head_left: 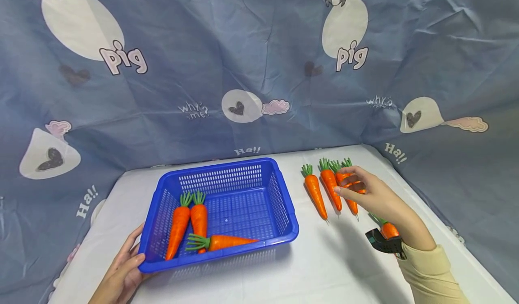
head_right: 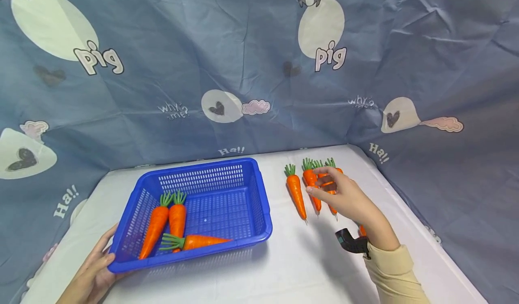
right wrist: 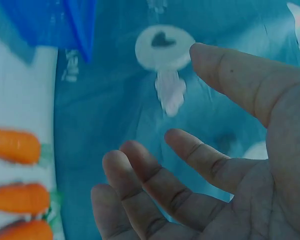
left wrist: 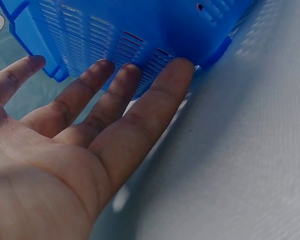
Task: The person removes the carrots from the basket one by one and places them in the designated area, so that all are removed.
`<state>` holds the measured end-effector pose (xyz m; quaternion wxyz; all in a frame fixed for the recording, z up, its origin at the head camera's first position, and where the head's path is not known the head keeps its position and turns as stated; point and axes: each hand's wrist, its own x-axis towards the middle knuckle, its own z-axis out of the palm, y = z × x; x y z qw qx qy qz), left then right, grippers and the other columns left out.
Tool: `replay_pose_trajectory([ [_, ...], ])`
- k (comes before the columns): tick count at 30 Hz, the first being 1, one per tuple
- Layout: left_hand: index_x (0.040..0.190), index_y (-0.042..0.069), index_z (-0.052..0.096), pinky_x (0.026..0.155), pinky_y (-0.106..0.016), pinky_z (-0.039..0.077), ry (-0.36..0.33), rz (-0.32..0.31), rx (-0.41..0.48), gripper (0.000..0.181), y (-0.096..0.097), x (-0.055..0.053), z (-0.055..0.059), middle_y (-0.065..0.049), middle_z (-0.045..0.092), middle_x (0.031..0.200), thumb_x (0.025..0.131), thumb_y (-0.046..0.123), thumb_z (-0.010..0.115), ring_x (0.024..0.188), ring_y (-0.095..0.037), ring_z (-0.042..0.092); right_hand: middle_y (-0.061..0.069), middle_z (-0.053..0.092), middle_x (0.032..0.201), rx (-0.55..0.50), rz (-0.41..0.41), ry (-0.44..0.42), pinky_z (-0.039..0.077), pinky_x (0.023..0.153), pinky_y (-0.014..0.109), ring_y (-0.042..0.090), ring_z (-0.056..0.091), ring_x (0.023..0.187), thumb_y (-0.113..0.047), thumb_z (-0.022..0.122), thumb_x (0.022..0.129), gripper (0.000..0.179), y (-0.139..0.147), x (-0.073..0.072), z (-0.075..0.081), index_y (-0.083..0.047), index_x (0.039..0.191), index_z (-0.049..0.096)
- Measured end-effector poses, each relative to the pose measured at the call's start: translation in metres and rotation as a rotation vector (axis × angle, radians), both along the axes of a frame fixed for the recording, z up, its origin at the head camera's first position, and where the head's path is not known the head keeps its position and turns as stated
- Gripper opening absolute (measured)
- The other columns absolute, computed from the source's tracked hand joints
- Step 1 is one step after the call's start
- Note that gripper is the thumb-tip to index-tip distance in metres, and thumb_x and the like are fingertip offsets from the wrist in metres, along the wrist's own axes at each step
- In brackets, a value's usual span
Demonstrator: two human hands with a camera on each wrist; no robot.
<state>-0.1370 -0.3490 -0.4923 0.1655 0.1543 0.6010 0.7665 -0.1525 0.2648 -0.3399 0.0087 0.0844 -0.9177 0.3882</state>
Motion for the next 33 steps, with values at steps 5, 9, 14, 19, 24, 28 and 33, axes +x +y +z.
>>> replay_pose_trajectory([
  [5, 0.171, 0.036, 0.012, 0.104, -0.037, 0.060, -0.012, 0.019, -0.017, 0.064, 0.001, -0.001, 0.001, 0.020, 0.048, 0.155, 0.115, 0.011, 0.028, 0.136, -0.005, 0.062, 0.013, 0.071, 0.127, -0.028, 0.073, -0.022, 0.055, 0.097, 0.043, 0.025, 0.070, 0.113, -0.036, 0.074, 0.102, 0.054, -0.027, -0.016, 0.004, -0.009, 0.146, 0.057],
  [9, 0.170, 0.036, 0.013, 0.104, -0.036, 0.060, 0.003, 0.007, 0.006, 0.064, 0.002, 0.000, 0.002, 0.020, 0.047, 0.156, 0.114, 0.010, 0.027, 0.137, -0.005, 0.062, 0.013, 0.070, 0.125, -0.063, 0.137, -0.077, 0.060, 0.063, 0.038, 0.024, 0.072, 0.093, -0.037, 0.076, 0.100, 0.057, -0.050, -0.030, 0.006, -0.013, 0.147, 0.056],
  [14, 0.169, 0.036, 0.015, 0.103, -0.036, 0.061, 0.016, 0.008, 0.015, 0.063, 0.003, 0.002, 0.002, 0.019, 0.049, 0.155, 0.114, 0.008, 0.026, 0.136, -0.007, 0.062, 0.013, 0.070, 0.123, -0.015, 0.206, -0.095, 0.062, 0.075, 0.039, 0.025, 0.074, 0.103, -0.040, 0.077, 0.099, 0.057, -0.081, -0.048, 0.008, -0.014, 0.145, 0.057],
  [19, 0.169, 0.036, 0.015, 0.104, -0.036, 0.060, 0.017, 0.009, 0.019, 0.063, 0.003, 0.003, 0.004, 0.018, 0.049, 0.156, 0.114, 0.008, 0.025, 0.137, -0.006, 0.061, 0.018, 0.071, 0.129, 0.081, 0.303, -0.132, 0.063, 0.092, 0.042, 0.028, 0.073, 0.110, -0.042, 0.077, 0.099, 0.059, -0.112, -0.063, 0.015, -0.013, 0.146, 0.057],
  [24, 0.169, 0.036, 0.016, 0.104, -0.036, 0.060, 0.019, 0.004, 0.023, 0.063, 0.004, 0.002, 0.005, 0.018, 0.050, 0.156, 0.114, 0.008, 0.025, 0.137, -0.007, 0.062, 0.014, 0.072, 0.127, 0.162, 0.425, -0.145, 0.061, 0.094, 0.039, 0.023, 0.073, 0.107, -0.042, 0.078, 0.098, 0.060, -0.143, -0.075, 0.021, -0.014, 0.147, 0.057],
  [28, 0.169, 0.036, 0.016, 0.102, -0.036, 0.061, 0.011, 0.020, 0.003, 0.062, 0.004, 0.002, 0.004, 0.019, 0.050, 0.154, 0.114, 0.008, 0.027, 0.135, -0.006, 0.063, 0.007, 0.073, 0.115, 0.183, 0.501, -0.183, 0.059, 0.092, 0.033, 0.017, 0.071, 0.099, -0.039, 0.081, 0.096, 0.054, -0.167, -0.085, 0.018, -0.013, 0.139, 0.060],
  [33, 0.168, 0.037, 0.015, 0.099, -0.038, 0.063, -0.014, 0.068, -0.034, 0.061, 0.005, 0.002, 0.001, 0.022, 0.055, 0.150, 0.115, 0.010, 0.030, 0.131, -0.007, 0.066, 0.002, 0.072, 0.101, 0.266, 0.537, -0.226, 0.055, 0.082, 0.028, 0.015, 0.065, 0.093, -0.034, 0.088, 0.091, 0.053, -0.196, -0.090, 0.008, -0.015, 0.133, 0.062],
])
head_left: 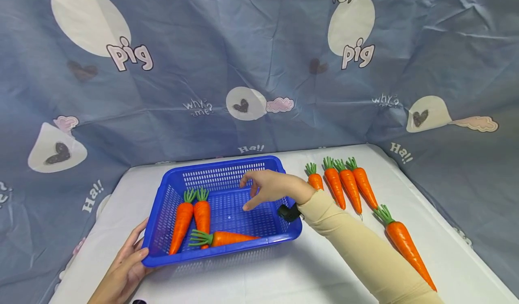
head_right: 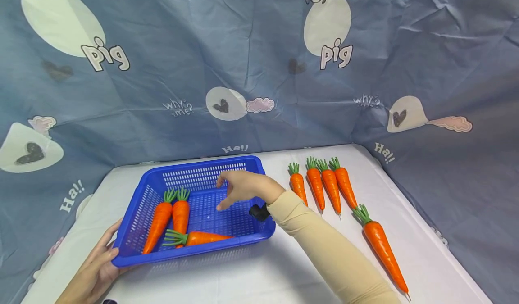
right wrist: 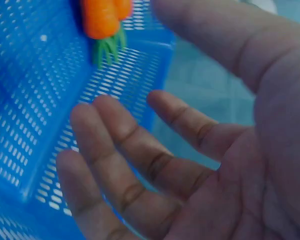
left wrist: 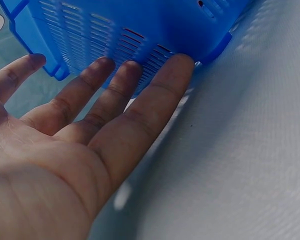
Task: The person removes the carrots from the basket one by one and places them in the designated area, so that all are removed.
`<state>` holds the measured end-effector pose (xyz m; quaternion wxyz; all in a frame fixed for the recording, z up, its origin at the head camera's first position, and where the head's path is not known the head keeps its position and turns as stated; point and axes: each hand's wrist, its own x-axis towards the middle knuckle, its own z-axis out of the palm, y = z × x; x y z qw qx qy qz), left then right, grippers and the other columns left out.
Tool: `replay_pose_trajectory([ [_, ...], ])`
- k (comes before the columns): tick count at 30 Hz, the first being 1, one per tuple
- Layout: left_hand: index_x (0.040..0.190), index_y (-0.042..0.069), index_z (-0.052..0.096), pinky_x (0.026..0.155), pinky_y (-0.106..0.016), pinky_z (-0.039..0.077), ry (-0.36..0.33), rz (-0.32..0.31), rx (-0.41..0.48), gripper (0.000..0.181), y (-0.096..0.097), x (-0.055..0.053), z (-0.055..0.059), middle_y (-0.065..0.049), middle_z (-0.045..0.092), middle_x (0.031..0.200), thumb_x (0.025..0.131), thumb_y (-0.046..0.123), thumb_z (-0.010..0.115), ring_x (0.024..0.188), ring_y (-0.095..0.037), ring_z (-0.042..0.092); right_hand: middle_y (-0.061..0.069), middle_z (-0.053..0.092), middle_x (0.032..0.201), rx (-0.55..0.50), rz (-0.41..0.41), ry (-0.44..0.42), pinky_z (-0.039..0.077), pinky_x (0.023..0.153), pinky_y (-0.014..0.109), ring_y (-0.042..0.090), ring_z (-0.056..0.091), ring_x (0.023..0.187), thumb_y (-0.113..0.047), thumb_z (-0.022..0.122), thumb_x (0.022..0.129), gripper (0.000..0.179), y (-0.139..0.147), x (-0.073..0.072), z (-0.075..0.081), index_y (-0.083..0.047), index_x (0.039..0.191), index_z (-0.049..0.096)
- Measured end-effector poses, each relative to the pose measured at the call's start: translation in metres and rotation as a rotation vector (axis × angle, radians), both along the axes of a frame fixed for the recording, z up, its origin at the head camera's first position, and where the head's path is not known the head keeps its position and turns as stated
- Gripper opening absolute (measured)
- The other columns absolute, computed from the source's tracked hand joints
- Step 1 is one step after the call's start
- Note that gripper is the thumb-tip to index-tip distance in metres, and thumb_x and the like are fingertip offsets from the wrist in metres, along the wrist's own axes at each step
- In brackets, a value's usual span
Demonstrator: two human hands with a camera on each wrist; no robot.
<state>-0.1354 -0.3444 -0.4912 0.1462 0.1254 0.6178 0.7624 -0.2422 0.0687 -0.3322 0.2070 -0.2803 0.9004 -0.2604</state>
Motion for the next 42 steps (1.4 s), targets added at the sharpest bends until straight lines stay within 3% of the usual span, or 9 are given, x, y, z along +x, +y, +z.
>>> replay_pose_trajectory([
  [4, 0.168, 0.037, 0.017, 0.099, -0.038, 0.063, 0.004, -0.005, 0.007, 0.061, 0.000, -0.001, 0.000, 0.022, 0.055, 0.150, 0.115, 0.010, 0.030, 0.131, -0.007, 0.066, 0.003, 0.069, 0.096, 0.071, 0.020, -0.007, 0.052, 0.077, 0.027, 0.015, 0.062, 0.087, -0.030, 0.092, 0.087, 0.058, -0.020, -0.002, -0.010, -0.015, 0.134, 0.062],
  [10, 0.169, 0.037, 0.017, 0.103, -0.039, 0.060, 0.036, -0.094, 0.085, 0.063, -0.002, -0.001, 0.001, 0.017, 0.052, 0.156, 0.114, 0.007, 0.025, 0.136, -0.010, 0.063, -0.003, 0.069, 0.098, 0.164, 0.079, -0.041, 0.053, 0.085, 0.028, 0.011, 0.064, 0.090, -0.035, 0.093, 0.084, 0.068, -0.041, -0.006, -0.026, -0.014, 0.140, 0.061],
  [16, 0.169, 0.037, 0.017, 0.104, -0.039, 0.060, 0.044, -0.099, 0.079, 0.064, -0.003, -0.001, 0.000, 0.018, 0.051, 0.156, 0.113, 0.006, 0.024, 0.137, -0.009, 0.063, 0.002, 0.068, 0.121, 0.258, 0.149, -0.069, 0.054, 0.090, 0.029, 0.013, 0.060, 0.097, -0.040, 0.094, 0.082, 0.070, -0.058, -0.004, -0.037, -0.015, 0.139, 0.062],
  [22, 0.167, 0.040, 0.021, 0.103, -0.038, 0.060, -0.001, -0.085, 0.078, 0.062, -0.004, 0.001, -0.001, 0.021, 0.052, 0.153, 0.114, 0.008, 0.026, 0.135, -0.007, 0.063, 0.003, 0.063, 0.136, 0.302, 0.166, -0.181, 0.059, 0.089, 0.032, 0.014, 0.057, 0.102, -0.030, 0.093, 0.083, 0.065, -0.070, 0.001, -0.046, -0.018, 0.139, 0.063],
  [29, 0.168, 0.037, 0.019, 0.104, -0.039, 0.060, 0.041, -0.098, 0.085, 0.063, -0.004, -0.001, 0.000, 0.017, 0.051, 0.156, 0.113, 0.006, 0.024, 0.137, -0.010, 0.063, -0.002, 0.063, 0.118, 0.281, 0.169, -0.179, 0.059, 0.089, 0.032, 0.014, 0.058, 0.099, -0.029, 0.091, 0.084, 0.057, -0.073, -0.002, -0.049, -0.018, 0.133, 0.064],
  [37, 0.166, 0.040, 0.021, 0.103, -0.039, 0.060, 0.015, -0.081, 0.083, 0.062, -0.004, -0.001, -0.001, 0.019, 0.052, 0.154, 0.114, 0.008, 0.026, 0.135, -0.009, 0.064, -0.005, 0.063, 0.109, 0.244, 0.127, -0.134, 0.063, 0.088, 0.036, 0.012, 0.060, 0.093, -0.032, 0.089, 0.086, 0.050, -0.068, -0.012, -0.053, -0.017, 0.128, 0.067],
  [42, 0.167, 0.040, 0.020, 0.103, -0.039, 0.061, 0.015, -0.077, 0.071, 0.062, -0.004, -0.002, -0.001, 0.020, 0.052, 0.153, 0.114, 0.009, 0.026, 0.135, -0.009, 0.064, -0.003, 0.062, 0.105, 0.208, 0.094, -0.124, 0.060, 0.078, 0.030, 0.013, 0.059, 0.090, -0.030, 0.089, 0.086, 0.045, -0.064, -0.016, -0.053, -0.015, 0.123, 0.068],
])
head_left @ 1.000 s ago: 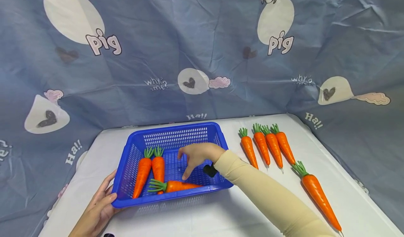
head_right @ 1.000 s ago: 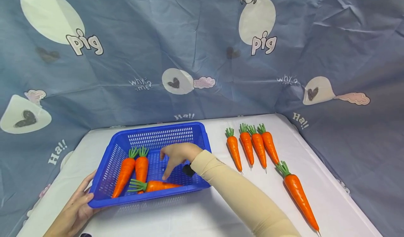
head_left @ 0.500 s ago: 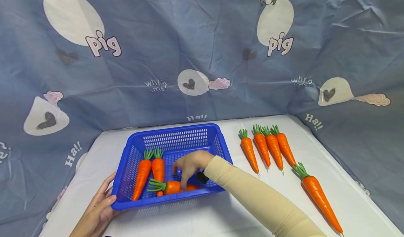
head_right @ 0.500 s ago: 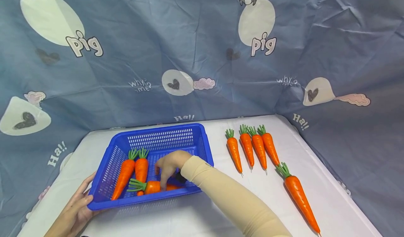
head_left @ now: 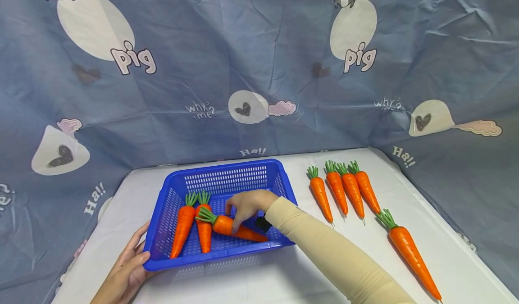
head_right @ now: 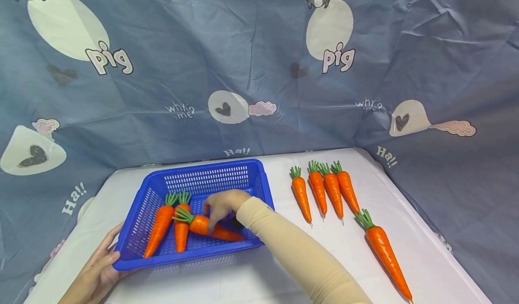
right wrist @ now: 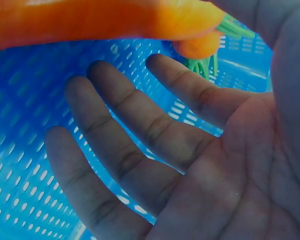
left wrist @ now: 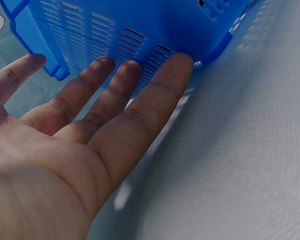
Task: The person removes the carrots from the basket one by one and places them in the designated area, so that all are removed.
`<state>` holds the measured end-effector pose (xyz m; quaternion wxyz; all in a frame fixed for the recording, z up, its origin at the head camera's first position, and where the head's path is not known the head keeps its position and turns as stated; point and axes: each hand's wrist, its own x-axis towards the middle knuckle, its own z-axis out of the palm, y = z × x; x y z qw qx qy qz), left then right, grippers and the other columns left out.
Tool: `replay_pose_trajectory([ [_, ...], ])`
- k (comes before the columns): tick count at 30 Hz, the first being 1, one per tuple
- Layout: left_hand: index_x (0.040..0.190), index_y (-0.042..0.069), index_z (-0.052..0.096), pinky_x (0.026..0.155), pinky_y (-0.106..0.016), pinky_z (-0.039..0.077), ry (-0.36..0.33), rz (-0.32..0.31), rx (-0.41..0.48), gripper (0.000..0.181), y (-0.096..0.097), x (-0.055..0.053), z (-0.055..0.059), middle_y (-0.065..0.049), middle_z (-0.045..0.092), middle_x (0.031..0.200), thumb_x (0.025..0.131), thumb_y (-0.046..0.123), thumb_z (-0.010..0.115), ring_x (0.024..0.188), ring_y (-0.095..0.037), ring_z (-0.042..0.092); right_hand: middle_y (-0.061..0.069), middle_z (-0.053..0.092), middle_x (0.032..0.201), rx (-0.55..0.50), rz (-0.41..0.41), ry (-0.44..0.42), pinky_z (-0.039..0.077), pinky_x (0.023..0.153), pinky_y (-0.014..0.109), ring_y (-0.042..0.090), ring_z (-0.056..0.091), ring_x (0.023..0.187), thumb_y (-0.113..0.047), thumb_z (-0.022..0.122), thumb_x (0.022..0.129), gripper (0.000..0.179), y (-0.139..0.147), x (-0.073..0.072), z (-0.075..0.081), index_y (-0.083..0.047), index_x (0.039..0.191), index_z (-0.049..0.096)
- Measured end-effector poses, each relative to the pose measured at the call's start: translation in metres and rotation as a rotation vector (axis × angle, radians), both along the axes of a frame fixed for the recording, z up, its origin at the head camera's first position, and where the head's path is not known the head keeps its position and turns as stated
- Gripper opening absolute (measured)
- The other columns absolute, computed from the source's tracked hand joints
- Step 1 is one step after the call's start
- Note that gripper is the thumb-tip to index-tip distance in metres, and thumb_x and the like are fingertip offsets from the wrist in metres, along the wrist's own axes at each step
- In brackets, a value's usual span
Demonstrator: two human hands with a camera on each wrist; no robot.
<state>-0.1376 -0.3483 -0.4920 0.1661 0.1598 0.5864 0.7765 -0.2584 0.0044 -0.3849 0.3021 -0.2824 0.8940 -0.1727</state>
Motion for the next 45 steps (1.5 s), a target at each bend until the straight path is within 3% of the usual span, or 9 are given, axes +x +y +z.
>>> replay_pose_trajectory([
  [6, 0.168, 0.038, 0.019, 0.103, -0.038, 0.060, 0.018, -0.001, -0.018, 0.062, -0.001, 0.000, 0.000, 0.019, 0.051, 0.154, 0.114, 0.009, 0.025, 0.135, -0.009, 0.064, -0.002, 0.060, 0.101, -0.053, -0.035, -0.042, 0.064, 0.082, 0.036, 0.011, 0.058, 0.086, -0.026, 0.088, 0.087, 0.037, 0.003, -0.003, -0.004, -0.016, 0.115, 0.067],
  [12, 0.167, 0.039, 0.019, 0.102, -0.039, 0.061, -0.014, 0.019, -0.019, 0.061, 0.000, 0.001, 0.001, 0.021, 0.053, 0.152, 0.114, 0.009, 0.028, 0.134, -0.008, 0.064, -0.002, 0.061, 0.103, -0.082, -0.058, -0.078, 0.065, 0.087, 0.040, 0.013, 0.061, 0.087, -0.023, 0.086, 0.088, 0.038, 0.003, -0.002, -0.004, -0.014, 0.119, 0.066],
  [18, 0.166, 0.040, 0.021, 0.103, -0.039, 0.061, -0.015, -0.002, 0.008, 0.060, 0.000, 0.002, 0.001, 0.021, 0.054, 0.152, 0.115, 0.009, 0.026, 0.134, -0.007, 0.064, 0.000, 0.061, 0.110, -0.107, -0.094, -0.095, 0.066, 0.082, 0.036, 0.014, 0.064, 0.093, -0.020, 0.085, 0.089, 0.041, 0.001, -0.002, -0.006, -0.012, 0.125, 0.066],
  [30, 0.169, 0.037, 0.019, 0.106, -0.039, 0.059, 0.043, -0.037, 0.032, 0.064, 0.000, 0.001, 0.002, 0.017, 0.050, 0.157, 0.113, 0.005, 0.024, 0.138, -0.009, 0.062, 0.004, 0.062, 0.113, -0.187, -0.161, -0.125, 0.067, 0.077, 0.037, 0.017, 0.069, 0.085, -0.015, 0.085, 0.089, 0.044, 0.006, -0.007, -0.006, -0.009, 0.128, 0.064],
  [36, 0.168, 0.037, 0.017, 0.104, -0.038, 0.060, 0.021, -0.007, 0.000, 0.062, 0.002, 0.002, 0.001, 0.020, 0.050, 0.155, 0.114, 0.008, 0.026, 0.137, -0.007, 0.062, 0.005, 0.068, 0.096, -0.249, -0.142, -0.103, 0.067, 0.076, 0.038, 0.016, 0.068, 0.078, -0.016, 0.084, 0.089, 0.047, 0.016, -0.011, 0.002, -0.008, 0.129, 0.062],
  [40, 0.168, 0.037, 0.016, 0.102, -0.038, 0.061, 0.002, 0.016, -0.023, 0.062, 0.003, 0.003, 0.003, 0.021, 0.052, 0.153, 0.114, 0.008, 0.027, 0.134, -0.006, 0.063, 0.004, 0.068, 0.093, -0.314, -0.141, -0.113, 0.066, 0.074, 0.036, 0.017, 0.068, 0.077, -0.016, 0.082, 0.090, 0.046, 0.026, -0.011, 0.011, -0.007, 0.129, 0.060],
  [45, 0.169, 0.034, 0.014, 0.099, -0.038, 0.062, -0.039, 0.107, -0.099, 0.061, 0.006, 0.004, 0.004, 0.022, 0.056, 0.148, 0.115, 0.011, 0.032, 0.130, -0.006, 0.066, 0.007, 0.070, 0.098, -0.404, -0.177, -0.120, 0.067, 0.074, 0.037, 0.016, 0.070, 0.081, -0.018, 0.080, 0.091, 0.048, 0.041, -0.009, 0.020, -0.004, 0.131, 0.059],
])
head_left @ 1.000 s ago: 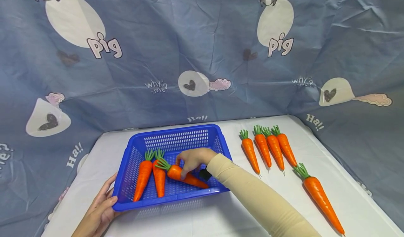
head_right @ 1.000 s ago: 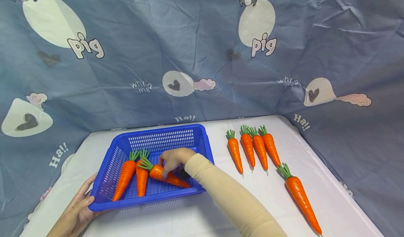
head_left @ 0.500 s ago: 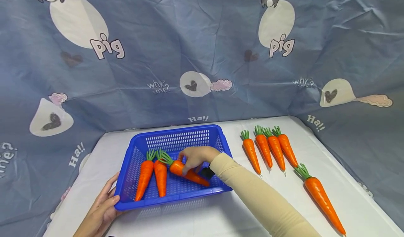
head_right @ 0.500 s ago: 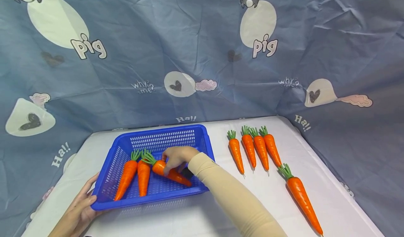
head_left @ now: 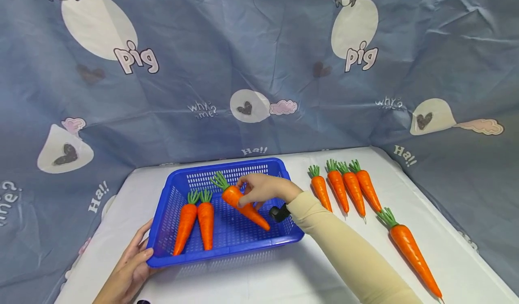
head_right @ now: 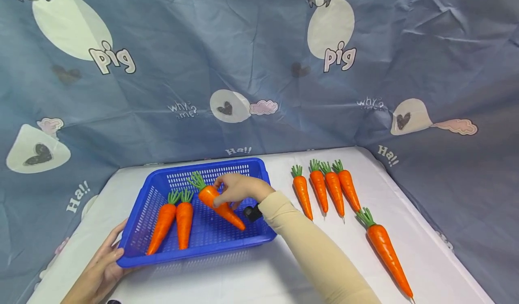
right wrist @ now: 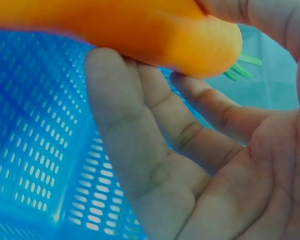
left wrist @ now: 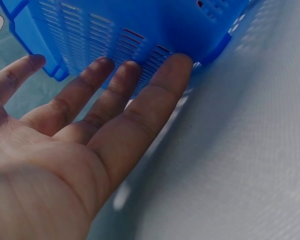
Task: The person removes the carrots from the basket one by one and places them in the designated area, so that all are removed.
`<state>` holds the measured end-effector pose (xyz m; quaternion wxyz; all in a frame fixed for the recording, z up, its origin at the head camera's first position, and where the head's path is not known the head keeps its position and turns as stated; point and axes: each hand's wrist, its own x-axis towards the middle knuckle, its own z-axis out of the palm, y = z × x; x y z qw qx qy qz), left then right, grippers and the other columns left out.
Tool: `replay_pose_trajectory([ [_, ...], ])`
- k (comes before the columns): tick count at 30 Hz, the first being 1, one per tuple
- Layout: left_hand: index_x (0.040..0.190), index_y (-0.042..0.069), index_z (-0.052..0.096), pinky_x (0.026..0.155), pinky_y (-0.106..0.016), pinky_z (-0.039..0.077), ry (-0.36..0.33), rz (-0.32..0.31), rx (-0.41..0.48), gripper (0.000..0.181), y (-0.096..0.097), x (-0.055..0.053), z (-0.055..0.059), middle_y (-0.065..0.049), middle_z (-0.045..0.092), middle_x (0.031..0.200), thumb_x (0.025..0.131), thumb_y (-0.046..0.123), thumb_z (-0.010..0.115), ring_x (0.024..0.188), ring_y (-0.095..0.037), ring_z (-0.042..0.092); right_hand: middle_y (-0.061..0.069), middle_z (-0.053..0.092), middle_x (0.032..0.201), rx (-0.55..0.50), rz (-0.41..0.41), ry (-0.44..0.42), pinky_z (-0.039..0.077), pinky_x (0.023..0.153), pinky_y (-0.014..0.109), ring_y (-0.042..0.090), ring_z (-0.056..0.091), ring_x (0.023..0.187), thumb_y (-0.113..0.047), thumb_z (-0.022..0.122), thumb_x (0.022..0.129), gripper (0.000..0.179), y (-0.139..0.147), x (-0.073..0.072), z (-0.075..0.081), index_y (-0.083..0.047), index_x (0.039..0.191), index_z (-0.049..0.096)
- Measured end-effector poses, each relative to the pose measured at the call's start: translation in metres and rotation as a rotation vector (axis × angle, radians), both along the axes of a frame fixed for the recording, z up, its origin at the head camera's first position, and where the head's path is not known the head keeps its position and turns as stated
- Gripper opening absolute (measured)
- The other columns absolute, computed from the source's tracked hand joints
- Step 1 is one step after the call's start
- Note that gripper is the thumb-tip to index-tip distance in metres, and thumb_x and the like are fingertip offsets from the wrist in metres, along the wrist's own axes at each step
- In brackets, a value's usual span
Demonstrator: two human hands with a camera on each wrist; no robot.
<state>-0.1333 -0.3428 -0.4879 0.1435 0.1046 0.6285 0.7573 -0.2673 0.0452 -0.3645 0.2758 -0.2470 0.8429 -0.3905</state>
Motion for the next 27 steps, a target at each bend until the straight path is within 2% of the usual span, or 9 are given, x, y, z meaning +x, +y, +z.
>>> replay_pose_trajectory([
  [3, 0.168, 0.036, 0.016, 0.097, -0.037, 0.063, -0.018, 0.020, -0.007, 0.060, 0.002, -0.002, 0.000, 0.023, 0.058, 0.146, 0.115, 0.012, 0.034, 0.128, -0.006, 0.067, 0.009, 0.069, 0.100, -0.045, -0.028, 0.012, 0.068, 0.076, 0.041, 0.017, 0.071, 0.082, -0.019, 0.081, 0.091, 0.050, 0.012, 0.001, 0.005, -0.004, 0.133, 0.059],
  [9, 0.169, 0.036, 0.016, 0.103, -0.038, 0.060, 0.056, -0.107, 0.084, 0.063, -0.002, -0.003, -0.003, 0.020, 0.050, 0.155, 0.114, 0.007, 0.025, 0.137, -0.006, 0.061, 0.010, 0.065, 0.100, -0.094, -0.070, 0.075, 0.067, 0.073, 0.037, 0.019, 0.071, 0.080, -0.020, 0.080, 0.092, 0.051, 0.035, 0.009, 0.014, -0.004, 0.136, 0.060],
  [11, 0.168, 0.037, 0.017, 0.104, -0.038, 0.060, 0.062, -0.128, 0.109, 0.063, -0.003, -0.004, -0.004, 0.020, 0.049, 0.156, 0.114, 0.006, 0.024, 0.138, -0.006, 0.061, 0.011, 0.065, 0.102, -0.108, -0.093, 0.085, 0.067, 0.075, 0.037, 0.020, 0.072, 0.083, -0.021, 0.080, 0.093, 0.051, 0.043, 0.012, 0.018, -0.005, 0.138, 0.060],
  [19, 0.166, 0.038, 0.020, 0.102, -0.035, 0.061, 0.051, -0.107, 0.092, 0.062, -0.003, -0.005, -0.005, 0.021, 0.054, 0.153, 0.114, 0.005, 0.025, 0.134, -0.005, 0.063, 0.013, 0.064, 0.109, -0.176, -0.216, 0.125, 0.067, 0.075, 0.038, 0.023, 0.070, 0.090, -0.022, 0.078, 0.095, 0.054, 0.081, 0.029, 0.030, -0.007, 0.141, 0.056],
  [23, 0.165, 0.038, 0.022, 0.100, -0.037, 0.062, 0.033, -0.098, 0.095, 0.060, -0.004, -0.004, -0.005, 0.021, 0.055, 0.151, 0.114, 0.006, 0.025, 0.133, -0.007, 0.065, 0.013, 0.063, 0.107, -0.184, -0.274, 0.156, 0.067, 0.076, 0.041, 0.023, 0.072, 0.091, -0.024, 0.078, 0.096, 0.056, 0.102, 0.041, 0.032, -0.010, 0.144, 0.054],
  [27, 0.166, 0.038, 0.019, 0.101, -0.037, 0.062, 0.047, -0.107, 0.077, 0.061, -0.005, -0.004, -0.004, 0.020, 0.055, 0.152, 0.114, 0.007, 0.024, 0.134, -0.007, 0.064, 0.014, 0.065, 0.107, -0.174, -0.325, 0.199, 0.066, 0.074, 0.042, 0.024, 0.072, 0.090, -0.025, 0.077, 0.096, 0.056, 0.122, 0.051, 0.032, -0.014, 0.145, 0.054],
])
